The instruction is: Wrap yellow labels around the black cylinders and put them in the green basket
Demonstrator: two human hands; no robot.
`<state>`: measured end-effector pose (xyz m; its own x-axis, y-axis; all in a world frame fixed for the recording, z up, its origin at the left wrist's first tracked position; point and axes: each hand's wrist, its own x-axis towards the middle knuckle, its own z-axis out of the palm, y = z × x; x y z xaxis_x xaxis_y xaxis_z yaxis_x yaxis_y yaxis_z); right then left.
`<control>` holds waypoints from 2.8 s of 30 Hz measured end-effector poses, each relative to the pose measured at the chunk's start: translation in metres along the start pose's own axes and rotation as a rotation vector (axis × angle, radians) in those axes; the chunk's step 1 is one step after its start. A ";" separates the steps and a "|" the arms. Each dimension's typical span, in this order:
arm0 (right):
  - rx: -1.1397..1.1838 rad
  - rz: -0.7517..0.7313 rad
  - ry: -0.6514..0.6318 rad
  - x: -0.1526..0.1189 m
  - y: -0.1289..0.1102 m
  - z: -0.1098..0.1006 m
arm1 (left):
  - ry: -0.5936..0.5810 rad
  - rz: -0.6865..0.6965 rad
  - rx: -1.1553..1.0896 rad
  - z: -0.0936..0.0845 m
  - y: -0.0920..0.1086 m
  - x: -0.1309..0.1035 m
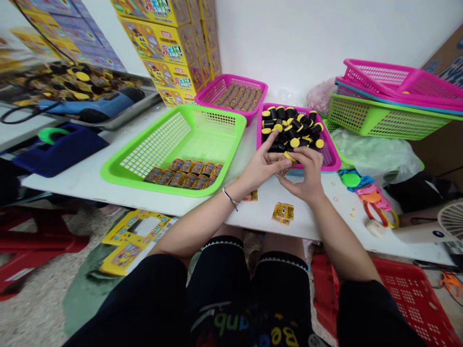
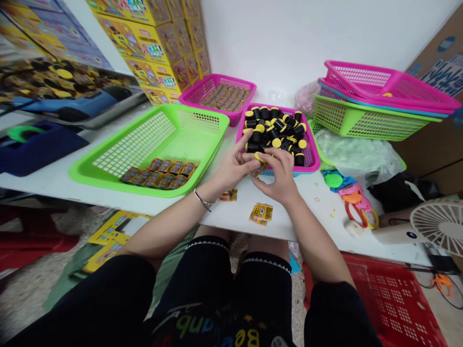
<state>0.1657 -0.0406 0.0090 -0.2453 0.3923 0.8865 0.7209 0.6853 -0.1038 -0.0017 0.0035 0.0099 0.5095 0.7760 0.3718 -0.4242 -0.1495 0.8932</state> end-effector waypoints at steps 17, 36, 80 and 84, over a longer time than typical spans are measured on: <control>-0.323 -0.219 0.042 -0.007 -0.016 0.007 | -0.028 0.177 0.627 0.002 0.002 -0.009; 0.572 0.367 -0.363 0.003 0.010 -0.016 | -0.149 0.211 0.699 -0.005 -0.001 -0.013; 0.109 -0.397 0.002 -0.015 0.001 0.007 | -0.409 0.134 0.464 -0.006 0.017 -0.013; 0.055 -0.380 0.101 -0.009 0.003 0.006 | -0.208 0.209 0.557 0.005 0.017 -0.022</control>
<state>0.1666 -0.0381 -0.0018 -0.4210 0.0439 0.9060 0.5545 0.8029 0.2188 -0.0161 -0.0195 0.0184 0.6168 0.5688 0.5441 -0.1059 -0.6250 0.7734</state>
